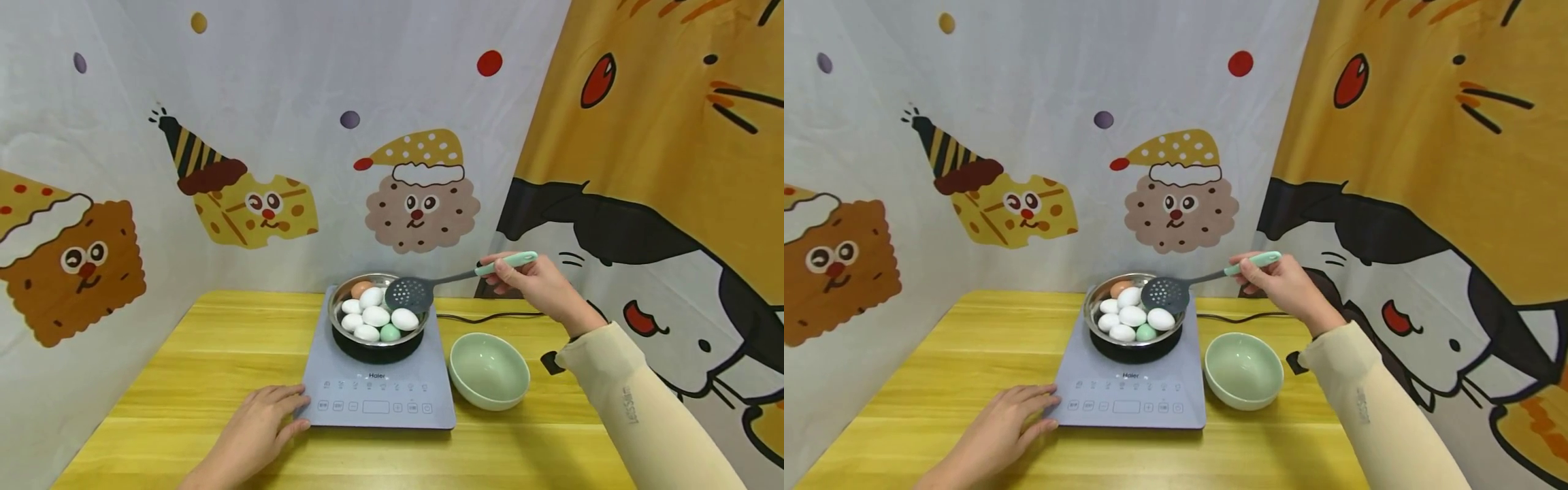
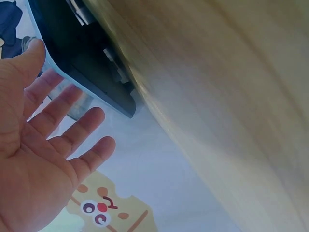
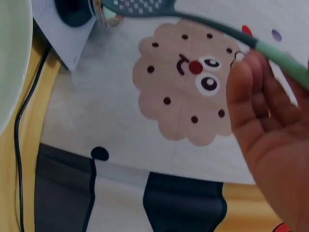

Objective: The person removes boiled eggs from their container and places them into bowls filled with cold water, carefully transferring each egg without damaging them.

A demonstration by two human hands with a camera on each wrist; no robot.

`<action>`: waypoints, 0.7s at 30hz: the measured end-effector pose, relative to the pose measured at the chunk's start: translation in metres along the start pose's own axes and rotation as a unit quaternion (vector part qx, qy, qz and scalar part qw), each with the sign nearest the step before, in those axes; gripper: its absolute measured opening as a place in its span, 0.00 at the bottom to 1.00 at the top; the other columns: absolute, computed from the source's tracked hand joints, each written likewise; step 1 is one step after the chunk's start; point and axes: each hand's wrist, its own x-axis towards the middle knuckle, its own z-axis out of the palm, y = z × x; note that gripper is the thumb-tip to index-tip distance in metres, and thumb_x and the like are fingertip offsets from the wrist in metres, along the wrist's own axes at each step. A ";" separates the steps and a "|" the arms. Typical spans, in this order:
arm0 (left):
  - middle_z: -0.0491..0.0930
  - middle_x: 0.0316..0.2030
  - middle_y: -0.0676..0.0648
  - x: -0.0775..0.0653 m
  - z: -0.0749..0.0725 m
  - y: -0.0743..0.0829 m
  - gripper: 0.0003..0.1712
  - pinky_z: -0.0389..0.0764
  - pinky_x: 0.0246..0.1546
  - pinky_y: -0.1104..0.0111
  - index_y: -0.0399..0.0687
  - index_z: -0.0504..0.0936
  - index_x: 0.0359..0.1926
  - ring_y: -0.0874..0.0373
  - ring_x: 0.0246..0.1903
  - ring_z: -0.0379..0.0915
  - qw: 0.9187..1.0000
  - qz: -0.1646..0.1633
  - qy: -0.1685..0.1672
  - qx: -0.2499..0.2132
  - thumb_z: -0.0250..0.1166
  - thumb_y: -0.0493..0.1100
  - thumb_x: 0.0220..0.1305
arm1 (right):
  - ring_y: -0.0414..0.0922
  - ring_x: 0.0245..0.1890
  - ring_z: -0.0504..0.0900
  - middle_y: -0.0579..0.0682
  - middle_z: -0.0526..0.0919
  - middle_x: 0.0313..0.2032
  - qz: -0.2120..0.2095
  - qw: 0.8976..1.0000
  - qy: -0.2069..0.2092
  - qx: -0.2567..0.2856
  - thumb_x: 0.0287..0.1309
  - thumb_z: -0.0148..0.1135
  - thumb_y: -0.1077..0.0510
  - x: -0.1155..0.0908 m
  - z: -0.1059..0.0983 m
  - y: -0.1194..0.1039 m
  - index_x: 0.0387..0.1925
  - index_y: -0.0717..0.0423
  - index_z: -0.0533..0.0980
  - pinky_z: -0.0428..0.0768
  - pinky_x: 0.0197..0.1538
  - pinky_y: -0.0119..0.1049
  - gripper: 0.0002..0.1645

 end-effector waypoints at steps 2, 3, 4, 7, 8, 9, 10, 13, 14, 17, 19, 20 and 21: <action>0.87 0.63 0.48 0.001 0.000 0.000 0.22 0.80 0.68 0.44 0.52 0.90 0.57 0.46 0.61 0.83 1.000 -0.002 -0.003 -0.001 0.78 0.53 0.64 | 0.43 0.41 0.88 0.41 0.90 0.42 -0.003 1.000 -0.012 0.009 0.83 0.54 0.48 0.003 -0.003 0.003 0.65 0.63 0.80 0.90 0.49 0.32 0.26; 0.87 0.63 0.48 0.001 -0.001 0.000 0.23 0.80 0.68 0.44 0.52 0.90 0.57 0.46 0.61 0.83 1.000 -0.003 -0.004 -0.002 0.78 0.53 0.64 | 0.43 0.41 0.88 0.40 0.90 0.42 -0.007 1.000 -0.015 0.015 0.83 0.54 0.49 0.005 -0.003 0.004 0.64 0.65 0.80 0.90 0.48 0.32 0.25; 0.87 0.63 0.48 0.001 -0.001 0.000 0.23 0.80 0.68 0.44 0.52 0.90 0.57 0.46 0.61 0.82 1.000 -0.004 -0.005 -0.004 0.78 0.53 0.64 | 0.43 0.41 0.88 0.40 0.91 0.41 -0.015 0.999 -0.018 0.023 0.83 0.54 0.50 0.007 -0.004 0.006 0.63 0.66 0.81 0.90 0.48 0.32 0.25; 0.87 0.63 0.47 0.002 0.000 0.000 0.23 0.80 0.67 0.44 0.52 0.90 0.57 0.45 0.61 0.83 1.000 -0.004 -0.003 -0.006 0.78 0.52 0.63 | 0.43 0.41 0.88 0.41 0.91 0.41 -0.037 0.998 -0.025 0.050 0.84 0.53 0.52 0.013 -0.006 0.014 0.61 0.69 0.80 0.90 0.48 0.32 0.24; 0.87 0.63 0.47 0.002 0.000 0.000 0.23 0.81 0.67 0.44 0.52 0.90 0.57 0.45 0.61 0.83 1.000 -0.004 -0.002 -0.006 0.78 0.52 0.63 | 0.43 0.41 0.88 0.42 0.91 0.41 -0.042 0.997 -0.029 0.059 0.84 0.52 0.52 0.015 -0.007 0.017 0.61 0.70 0.80 0.90 0.48 0.32 0.24; 0.87 0.62 0.47 0.002 0.000 0.000 0.22 0.81 0.67 0.44 0.52 0.90 0.56 0.45 0.61 0.83 1.000 -0.004 -0.001 -0.006 0.78 0.52 0.63 | 0.42 0.41 0.88 0.44 0.91 0.42 -0.047 0.996 -0.033 0.068 0.84 0.52 0.53 0.017 -0.008 0.020 0.61 0.71 0.79 0.89 0.48 0.32 0.25; 0.87 0.62 0.47 0.002 0.001 0.000 0.22 0.81 0.67 0.44 0.52 0.90 0.56 0.45 0.61 0.83 1.000 -0.003 0.000 -0.006 0.78 0.52 0.63 | 0.42 0.42 0.88 0.44 0.91 0.42 -0.046 0.995 -0.037 0.077 0.84 0.51 0.53 0.018 -0.009 0.024 0.61 0.72 0.79 0.89 0.49 0.32 0.25; 0.87 0.62 0.47 0.002 0.001 0.000 0.22 0.81 0.66 0.44 0.52 0.90 0.56 0.45 0.60 0.83 1.000 -0.001 0.003 -0.006 0.78 0.52 0.62 | 0.40 0.43 0.87 0.45 0.91 0.43 -0.037 0.994 -0.043 0.095 0.85 0.49 0.51 0.021 -0.010 0.033 0.62 0.75 0.77 0.89 0.49 0.31 0.28; 0.87 0.62 0.47 0.002 0.001 0.000 0.22 0.82 0.66 0.44 0.52 0.90 0.56 0.45 0.60 0.83 1.000 0.000 0.004 -0.006 0.78 0.52 0.62 | 0.40 0.43 0.87 0.45 0.91 0.43 -0.035 0.993 -0.043 0.102 0.85 0.49 0.51 0.022 -0.011 0.035 0.62 0.76 0.76 0.89 0.50 0.31 0.29; 0.87 0.62 0.47 0.002 0.001 0.000 0.22 0.82 0.66 0.44 0.52 0.90 0.56 0.45 0.60 0.83 1.000 0.000 0.004 -0.006 0.78 0.52 0.62 | 0.40 0.43 0.87 0.43 0.90 0.42 -0.031 0.991 -0.046 0.125 0.85 0.48 0.50 0.023 -0.011 0.041 0.62 0.78 0.75 0.89 0.49 0.30 0.30; 0.87 0.62 0.48 0.002 0.001 0.001 0.22 0.82 0.66 0.44 0.52 0.90 0.56 0.46 0.60 0.83 1.000 -0.003 0.001 -0.007 0.78 0.52 0.63 | 0.40 0.43 0.86 0.44 0.90 0.42 -0.032 0.988 -0.052 0.145 0.85 0.48 0.50 0.023 -0.010 0.043 0.62 0.77 0.75 0.89 0.50 0.31 0.30; 0.87 0.62 0.48 0.002 0.000 0.001 0.22 0.81 0.66 0.44 0.52 0.90 0.56 0.46 0.61 0.83 1.000 -0.004 0.000 -0.008 0.78 0.52 0.63 | 0.41 0.43 0.86 0.44 0.90 0.42 -0.033 0.986 -0.054 0.153 0.85 0.48 0.50 0.024 -0.010 0.044 0.62 0.77 0.75 0.89 0.50 0.31 0.30; 0.87 0.62 0.48 0.002 0.000 0.000 0.22 0.81 0.66 0.44 0.52 0.90 0.56 0.45 0.61 0.83 1.000 -0.006 -0.002 -0.009 0.78 0.52 0.63 | 0.41 0.43 0.85 0.44 0.90 0.42 -0.032 0.985 -0.055 0.160 0.85 0.48 0.50 0.025 -0.009 0.045 0.61 0.76 0.76 0.89 0.49 0.31 0.30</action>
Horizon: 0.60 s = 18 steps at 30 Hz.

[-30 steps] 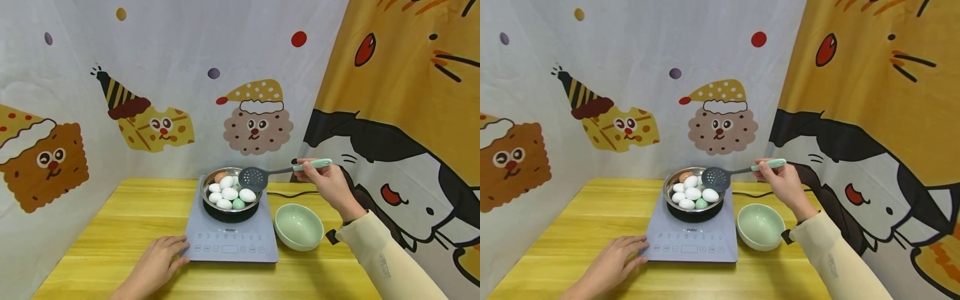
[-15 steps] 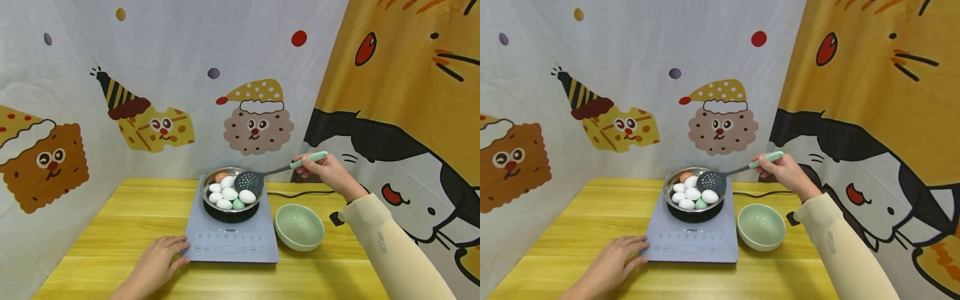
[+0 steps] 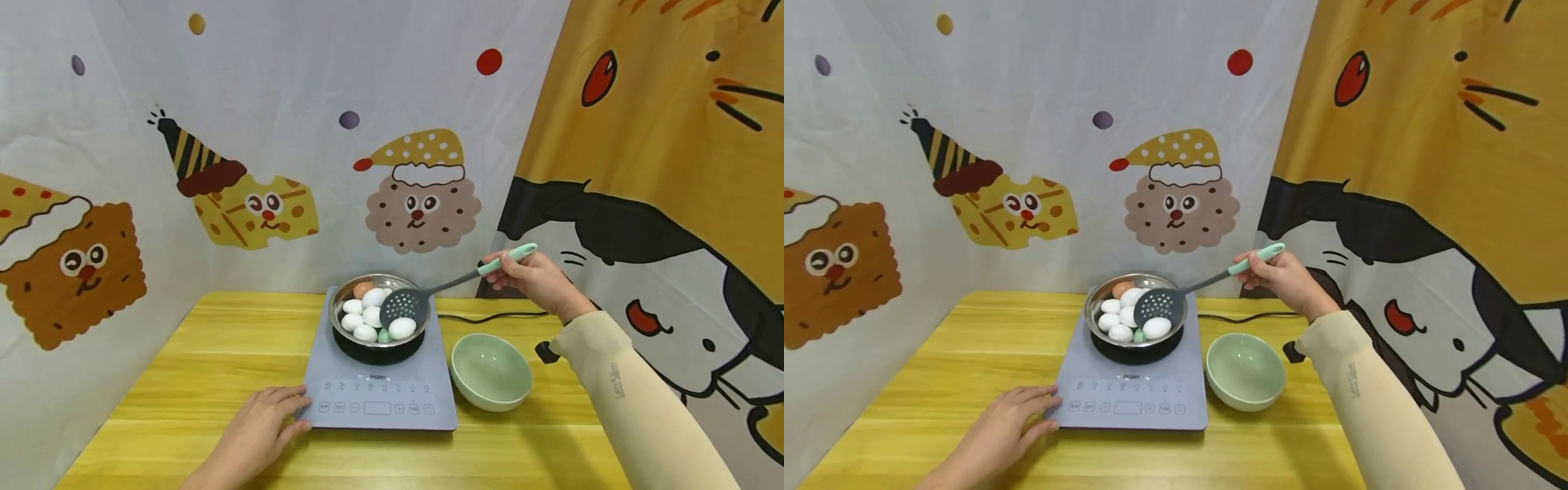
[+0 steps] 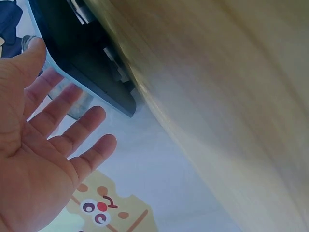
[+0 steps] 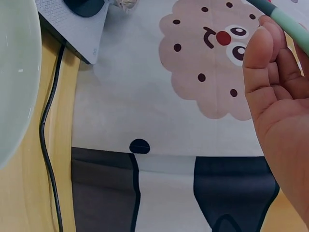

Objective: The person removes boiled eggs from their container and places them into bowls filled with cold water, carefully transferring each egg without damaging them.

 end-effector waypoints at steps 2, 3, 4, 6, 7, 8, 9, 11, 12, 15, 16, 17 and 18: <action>0.87 0.63 0.48 0.000 0.000 0.000 0.22 0.81 0.66 0.44 0.52 0.90 0.57 0.45 0.61 0.83 1.000 -0.002 -0.002 -0.002 0.78 0.52 0.63 | 0.43 0.43 0.85 0.45 0.89 0.42 0.001 1.000 0.002 0.011 0.85 0.47 0.49 0.002 0.001 0.001 0.61 0.74 0.77 0.88 0.49 0.31 0.29; 0.87 0.63 0.48 0.000 0.000 -0.001 0.22 0.81 0.66 0.44 0.52 0.90 0.57 0.45 0.61 0.82 1.000 -0.003 -0.002 -0.002 0.78 0.52 0.63 | 0.43 0.43 0.84 0.45 0.89 0.41 0.004 1.000 0.006 0.015 0.85 0.47 0.48 0.003 0.002 0.001 0.60 0.73 0.78 0.88 0.48 0.31 0.30; 0.87 0.63 0.48 0.000 0.000 -0.001 0.22 0.81 0.66 0.44 0.52 0.90 0.57 0.45 0.61 0.82 1.000 -0.003 -0.001 -0.002 0.78 0.52 0.63 | 0.44 0.43 0.84 0.45 0.89 0.41 0.007 1.000 0.009 0.019 0.85 0.47 0.47 0.004 0.004 0.001 0.60 0.73 0.77 0.87 0.48 0.31 0.31; 0.87 0.62 0.48 0.000 0.000 -0.001 0.22 0.82 0.66 0.44 0.52 0.90 0.56 0.46 0.61 0.83 1.000 -0.003 0.001 -0.002 0.78 0.52 0.63 | 0.44 0.42 0.83 0.46 0.88 0.40 0.018 0.999 0.023 0.029 0.85 0.47 0.45 0.006 0.006 0.002 0.60 0.72 0.78 0.87 0.46 0.31 0.32; 0.87 0.62 0.48 0.000 0.000 -0.001 0.22 0.82 0.66 0.44 0.52 0.90 0.56 0.46 0.61 0.83 1.000 -0.003 0.001 -0.002 0.78 0.52 0.63 | 0.44 0.41 0.82 0.46 0.88 0.40 0.025 0.999 0.032 0.035 0.84 0.48 0.43 0.008 0.008 0.003 0.60 0.72 0.77 0.86 0.46 0.31 0.33; 0.87 0.62 0.48 0.000 0.000 -0.001 0.22 0.82 0.65 0.44 0.52 0.90 0.56 0.46 0.61 0.83 1.000 -0.003 0.002 -0.002 0.78 0.52 0.63 | 0.44 0.40 0.82 0.45 0.87 0.39 0.033 0.998 0.043 0.042 0.84 0.48 0.42 0.009 0.010 0.003 0.60 0.73 0.77 0.86 0.45 0.31 0.35; 0.87 0.63 0.48 0.000 0.000 -0.001 0.22 0.82 0.65 0.44 0.52 0.90 0.56 0.46 0.60 0.83 1.000 -0.004 0.002 -0.003 0.78 0.52 0.63 | 0.43 0.40 0.81 0.46 0.87 0.38 0.042 0.996 0.053 0.051 0.84 0.49 0.41 0.010 0.011 0.005 0.60 0.73 0.77 0.85 0.44 0.31 0.36; 0.87 0.63 0.48 0.000 0.000 0.000 0.22 0.82 0.65 0.44 0.52 0.90 0.56 0.45 0.60 0.83 1.000 -0.005 0.001 -0.004 0.78 0.52 0.63 | 0.43 0.38 0.80 0.45 0.86 0.37 0.060 0.993 0.072 0.068 0.83 0.49 0.39 0.012 0.013 0.008 0.60 0.72 0.77 0.84 0.43 0.32 0.38; 0.87 0.63 0.48 0.000 0.000 0.000 0.22 0.82 0.65 0.44 0.52 0.90 0.56 0.45 0.60 0.83 1.000 -0.005 0.000 -0.005 0.78 0.52 0.63 | 0.43 0.38 0.80 0.46 0.86 0.37 0.067 0.992 0.079 0.077 0.82 0.50 0.38 0.013 0.014 0.010 0.60 0.71 0.78 0.84 0.42 0.32 0.38; 0.86 0.63 0.47 0.000 0.000 0.000 0.22 0.82 0.65 0.44 0.53 0.90 0.57 0.45 0.60 0.83 1.000 -0.007 -0.003 -0.006 0.78 0.52 0.63 | 0.43 0.37 0.79 0.45 0.86 0.36 0.083 0.988 0.088 0.102 0.81 0.50 0.37 0.014 0.015 0.017 0.58 0.66 0.80 0.83 0.42 0.32 0.35; 0.86 0.63 0.47 -0.001 0.000 0.001 0.22 0.82 0.65 0.44 0.53 0.90 0.57 0.45 0.60 0.83 1.000 -0.008 -0.004 -0.006 0.78 0.52 0.63 | 0.43 0.38 0.80 0.45 0.86 0.36 0.084 0.987 0.084 0.109 0.81 0.50 0.37 0.015 0.015 0.019 0.56 0.63 0.81 0.83 0.42 0.32 0.33; 0.86 0.63 0.47 -0.001 0.000 0.001 0.22 0.82 0.65 0.44 0.53 0.90 0.57 0.45 0.60 0.83 1.000 -0.008 -0.004 -0.007 0.78 0.52 0.63 | 0.44 0.38 0.80 0.45 0.86 0.37 0.085 0.986 0.079 0.116 0.81 0.50 0.38 0.015 0.015 0.021 0.55 0.61 0.82 0.83 0.42 0.32 0.32; 0.86 0.63 0.47 -0.001 0.000 0.001 0.22 0.82 0.65 0.44 0.53 0.90 0.57 0.45 0.60 0.83 1.000 -0.009 -0.005 -0.007 0.78 0.52 0.63 | 0.43 0.38 0.80 0.45 0.87 0.37 0.083 0.987 0.071 0.120 0.81 0.50 0.38 0.015 0.014 0.022 0.54 0.58 0.83 0.83 0.42 0.32 0.29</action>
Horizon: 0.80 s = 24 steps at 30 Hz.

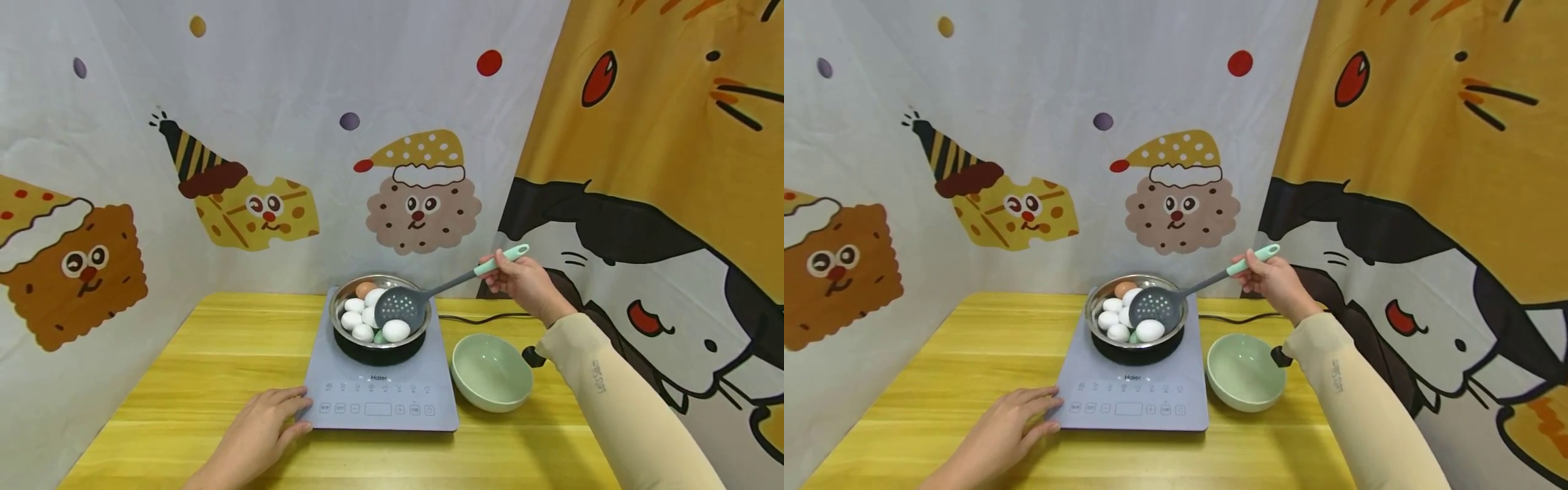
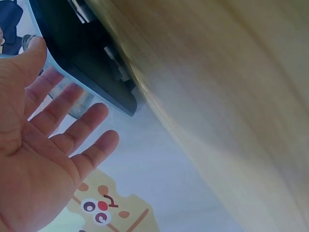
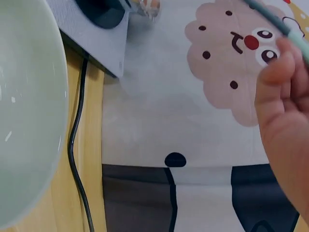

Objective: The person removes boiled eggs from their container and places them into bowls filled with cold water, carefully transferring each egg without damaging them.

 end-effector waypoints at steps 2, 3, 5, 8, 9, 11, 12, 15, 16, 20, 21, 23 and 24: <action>0.86 0.63 0.48 0.000 0.000 0.000 0.22 0.83 0.65 0.44 0.53 0.90 0.57 0.46 0.60 0.83 1.000 -0.002 -0.001 -0.001 0.78 0.52 0.63 | 0.43 0.39 0.80 0.44 0.87 0.38 -0.004 1.000 -0.020 0.002 0.82 0.49 0.39 0.001 -0.001 0.002 0.52 0.52 0.85 0.83 0.43 0.32 0.26; 0.86 0.63 0.48 0.000 0.000 0.000 0.22 0.83 0.65 0.44 0.53 0.90 0.57 0.46 0.60 0.83 1.000 -0.003 -0.002 -0.001 0.78 0.52 0.63 | 0.43 0.39 0.80 0.44 0.88 0.39 -0.006 1.000 -0.028 0.003 0.82 0.49 0.40 0.001 -0.001 0.002 0.51 0.50 0.85 0.83 0.44 0.33 0.25; 0.86 0.63 0.48 0.000 -0.001 0.000 0.22 0.83 0.65 0.44 0.53 0.90 0.57 0.46 0.60 0.83 1.000 -0.005 -0.004 -0.002 0.78 0.52 0.63 | 0.43 0.39 0.80 0.44 0.88 0.40 -0.010 0.999 -0.037 0.001 0.83 0.48 0.40 0.002 0.000 0.002 0.50 0.48 0.86 0.83 0.44 0.33 0.24; 0.86 0.64 0.48 0.000 -0.001 0.000 0.23 0.83 0.65 0.45 0.53 0.90 0.57 0.46 0.61 0.83 1.000 -0.008 -0.008 -0.003 0.78 0.53 0.64 | 0.43 0.38 0.79 0.45 0.88 0.39 -0.006 1.000 -0.026 0.003 0.83 0.47 0.40 0.004 0.003 0.002 0.50 0.48 0.86 0.82 0.43 0.32 0.24; 0.86 0.64 0.48 0.000 -0.001 0.000 0.23 0.83 0.65 0.45 0.53 0.90 0.57 0.46 0.61 0.83 1.000 -0.009 -0.008 -0.003 0.78 0.53 0.64 | 0.43 0.37 0.78 0.44 0.88 0.38 -0.002 1.000 -0.018 0.003 0.83 0.47 0.40 0.004 0.005 0.002 0.50 0.48 0.85 0.82 0.42 0.32 0.25; 0.86 0.64 0.48 0.000 -0.001 0.000 0.23 0.83 0.65 0.45 0.53 0.90 0.57 0.46 0.61 0.83 1.000 -0.008 -0.008 -0.003 0.78 0.53 0.64 | 0.42 0.35 0.78 0.44 0.89 0.37 0.009 1.000 0.004 0.004 0.83 0.48 0.39 0.005 0.008 0.002 0.50 0.49 0.85 0.81 0.40 0.32 0.25; 0.86 0.64 0.48 0.000 -0.001 0.000 0.23 0.83 0.65 0.45 0.53 0.90 0.57 0.46 0.60 0.83 1.000 -0.008 -0.007 -0.003 0.78 0.53 0.64 | 0.42 0.35 0.77 0.43 0.89 0.36 0.015 1.000 0.017 0.003 0.83 0.48 0.38 0.006 0.009 0.003 0.50 0.49 0.84 0.81 0.39 0.31 0.25; 0.86 0.63 0.48 -0.001 0.000 -0.001 0.22 0.83 0.64 0.45 0.53 0.90 0.57 0.46 0.60 0.84 1.000 -0.004 -0.003 -0.003 0.78 0.52 0.63 | 0.41 0.33 0.77 0.42 0.89 0.35 0.033 0.998 0.047 -0.006 0.81 0.50 0.36 0.006 0.012 0.005 0.51 0.51 0.83 0.79 0.37 0.31 0.26; 0.86 0.63 0.48 -0.001 0.001 -0.001 0.22 0.83 0.64 0.45 0.53 0.90 0.57 0.46 0.60 0.84 1.000 -0.002 -0.001 -0.002 0.78 0.53 0.63 | 0.41 0.33 0.77 0.42 0.89 0.34 0.039 0.998 0.057 -0.004 0.80 0.52 0.35 0.005 0.013 0.006 0.51 0.51 0.83 0.79 0.36 0.31 0.26; 0.86 0.63 0.48 -0.001 0.003 -0.001 0.23 0.84 0.64 0.46 0.53 0.90 0.57 0.46 0.59 0.84 1.000 0.002 0.005 0.003 0.78 0.53 0.63 | 0.40 0.30 0.80 0.43 0.90 0.33 0.046 0.997 0.064 -0.010 0.79 0.56 0.36 0.001 0.008 0.008 0.49 0.54 0.85 0.81 0.34 0.30 0.27; 0.86 0.63 0.48 -0.001 0.003 -0.001 0.23 0.84 0.64 0.46 0.53 0.90 0.57 0.46 0.59 0.84 1.000 0.003 0.006 0.004 0.78 0.53 0.63 | 0.39 0.30 0.81 0.43 0.91 0.32 0.040 0.998 0.052 -0.011 0.80 0.55 0.38 0.000 0.005 0.009 0.49 0.55 0.85 0.82 0.33 0.30 0.26; 0.87 0.63 0.48 -0.001 0.003 -0.001 0.23 0.84 0.64 0.46 0.53 0.90 0.57 0.47 0.59 0.84 1.000 0.005 0.008 0.004 0.78 0.53 0.63 | 0.39 0.30 0.83 0.45 0.92 0.33 0.028 0.999 0.016 -0.012 0.83 0.53 0.42 -0.004 -0.002 0.009 0.49 0.54 0.87 0.84 0.33 0.30 0.24; 0.86 0.63 0.47 -0.001 0.003 -0.001 0.23 0.84 0.64 0.46 0.53 0.90 0.57 0.46 0.59 0.84 1.000 0.004 0.008 0.004 0.78 0.53 0.63 | 0.39 0.30 0.84 0.45 0.93 0.34 0.022 1.000 -0.004 -0.009 0.84 0.52 0.44 -0.005 -0.006 0.009 0.50 0.54 0.87 0.85 0.33 0.30 0.23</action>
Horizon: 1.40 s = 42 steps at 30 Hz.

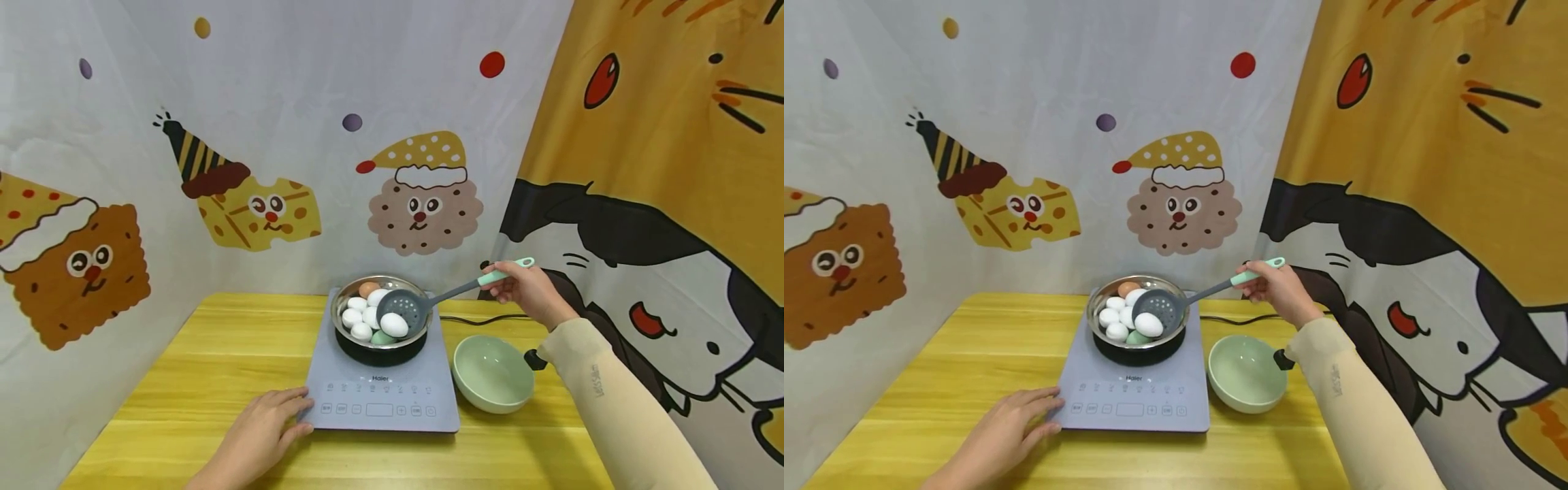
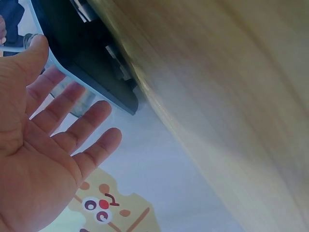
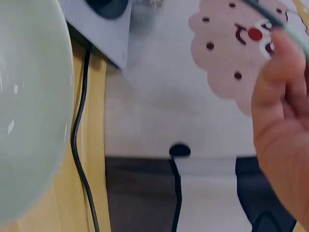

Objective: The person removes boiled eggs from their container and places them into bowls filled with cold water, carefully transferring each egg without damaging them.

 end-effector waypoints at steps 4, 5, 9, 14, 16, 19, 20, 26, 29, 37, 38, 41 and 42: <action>0.86 0.63 0.47 0.000 -0.002 0.001 0.23 0.83 0.65 0.46 0.53 0.90 0.57 0.46 0.60 0.84 1.000 -0.002 -0.004 -0.002 0.78 0.52 0.63 | 0.39 0.32 0.87 0.47 0.94 0.38 0.001 0.999 -0.043 0.020 0.86 0.48 0.47 -0.006 -0.010 0.004 0.51 0.50 0.87 0.89 0.37 0.32 0.22; 0.86 0.63 0.47 0.000 -0.003 0.001 0.23 0.83 0.65 0.46 0.53 0.90 0.57 0.46 0.60 0.84 1.000 -0.003 -0.005 -0.003 0.78 0.52 0.63 | 0.39 0.33 0.88 0.47 0.94 0.39 0.005 0.999 -0.041 0.024 0.86 0.48 0.46 -0.008 -0.011 0.006 0.52 0.50 0.86 0.89 0.38 0.33 0.22; 0.86 0.63 0.47 0.000 -0.003 0.001 0.23 0.84 0.64 0.45 0.52 0.90 0.57 0.46 0.59 0.84 1.000 -0.002 -0.003 -0.003 0.79 0.52 0.62 | 0.39 0.34 0.88 0.50 0.95 0.41 0.022 0.999 -0.016 0.034 0.85 0.49 0.44 -0.012 -0.010 0.013 0.52 0.51 0.85 0.90 0.40 0.33 0.22; 0.87 0.63 0.47 0.000 -0.002 0.000 0.23 0.84 0.64 0.46 0.53 0.90 0.57 0.46 0.59 0.84 1.000 0.001 -0.001 -0.001 0.79 0.52 0.62 | 0.40 0.34 0.89 0.49 0.95 0.40 0.036 0.999 0.005 0.040 0.85 0.48 0.43 -0.016 -0.008 0.019 0.53 0.51 0.84 0.90 0.39 0.34 0.23; 0.86 0.63 0.47 0.000 -0.001 0.000 0.23 0.84 0.64 0.46 0.53 0.90 0.57 0.46 0.59 0.84 1.000 0.000 -0.001 -0.001 0.79 0.52 0.62 | 0.40 0.35 0.90 0.49 0.95 0.39 0.040 0.998 0.008 0.049 0.86 0.47 0.43 -0.017 -0.007 0.020 0.52 0.51 0.84 0.90 0.39 0.34 0.23; 0.86 0.63 0.47 -0.001 0.000 0.000 0.23 0.83 0.64 0.45 0.53 0.90 0.57 0.46 0.60 0.84 1.000 -0.001 0.000 -0.001 0.79 0.53 0.62 | 0.43 0.38 0.93 0.50 0.95 0.40 0.043 0.997 0.009 0.062 0.86 0.47 0.43 -0.020 -0.005 0.020 0.52 0.52 0.83 0.92 0.40 0.35 0.23; 0.86 0.63 0.47 -0.001 0.000 0.000 0.23 0.83 0.64 0.45 0.53 0.90 0.57 0.46 0.60 0.84 1.000 -0.002 0.001 -0.001 0.79 0.52 0.62 | 0.43 0.39 0.94 0.50 0.95 0.41 0.043 0.997 0.010 0.066 0.86 0.47 0.43 -0.022 -0.004 0.020 0.53 0.52 0.83 0.92 0.41 0.35 0.23; 0.86 0.63 0.46 -0.001 0.000 0.001 0.22 0.84 0.63 0.45 0.53 0.90 0.56 0.45 0.59 0.84 1.000 -0.002 0.002 0.001 0.79 0.52 0.62 | 0.43 0.40 0.94 0.51 0.95 0.42 0.056 0.994 0.045 0.079 0.86 0.47 0.43 -0.035 0.005 0.016 0.55 0.53 0.81 0.92 0.42 0.33 0.22; 0.87 0.63 0.47 -0.001 0.000 0.002 0.22 0.84 0.63 0.46 0.54 0.91 0.56 0.46 0.59 0.84 1.000 -0.005 -0.002 0.003 0.79 0.53 0.62 | 0.42 0.38 0.93 0.51 0.95 0.42 0.060 0.992 0.067 0.085 0.86 0.46 0.44 -0.044 0.006 0.011 0.56 0.54 0.79 0.91 0.41 0.32 0.22; 0.86 0.62 0.48 -0.001 -0.002 0.005 0.22 0.84 0.63 0.46 0.55 0.91 0.56 0.47 0.59 0.83 1.000 -0.015 -0.017 0.005 0.78 0.54 0.63 | 0.42 0.37 0.93 0.51 0.95 0.41 0.028 0.987 0.109 0.113 0.86 0.48 0.45 -0.093 -0.012 -0.001 0.52 0.50 0.84 0.92 0.40 0.33 0.21; 0.87 0.62 0.48 -0.001 -0.002 0.005 0.22 0.84 0.63 0.46 0.55 0.91 0.56 0.48 0.59 0.83 1.000 -0.016 -0.017 0.006 0.78 0.54 0.63 | 0.42 0.37 0.93 0.51 0.95 0.41 0.022 0.986 0.114 0.116 0.86 0.48 0.45 -0.101 -0.016 -0.001 0.51 0.50 0.84 0.92 0.40 0.33 0.21; 0.87 0.62 0.48 -0.002 -0.003 0.006 0.22 0.84 0.63 0.46 0.55 0.91 0.56 0.47 0.59 0.83 1.000 -0.018 -0.017 0.007 0.78 0.54 0.63 | 0.43 0.37 0.94 0.51 0.95 0.41 0.009 0.985 0.135 0.108 0.86 0.48 0.46 -0.127 -0.025 0.000 0.50 0.49 0.86 0.93 0.40 0.35 0.21; 0.87 0.62 0.48 -0.002 -0.003 0.006 0.22 0.84 0.63 0.45 0.54 0.91 0.56 0.47 0.59 0.83 1.000 -0.019 -0.016 0.007 0.78 0.54 0.63 | 0.43 0.36 0.94 0.51 0.95 0.41 0.009 0.984 0.145 0.101 0.86 0.48 0.46 -0.136 -0.028 0.001 0.49 0.49 0.86 0.93 0.39 0.35 0.22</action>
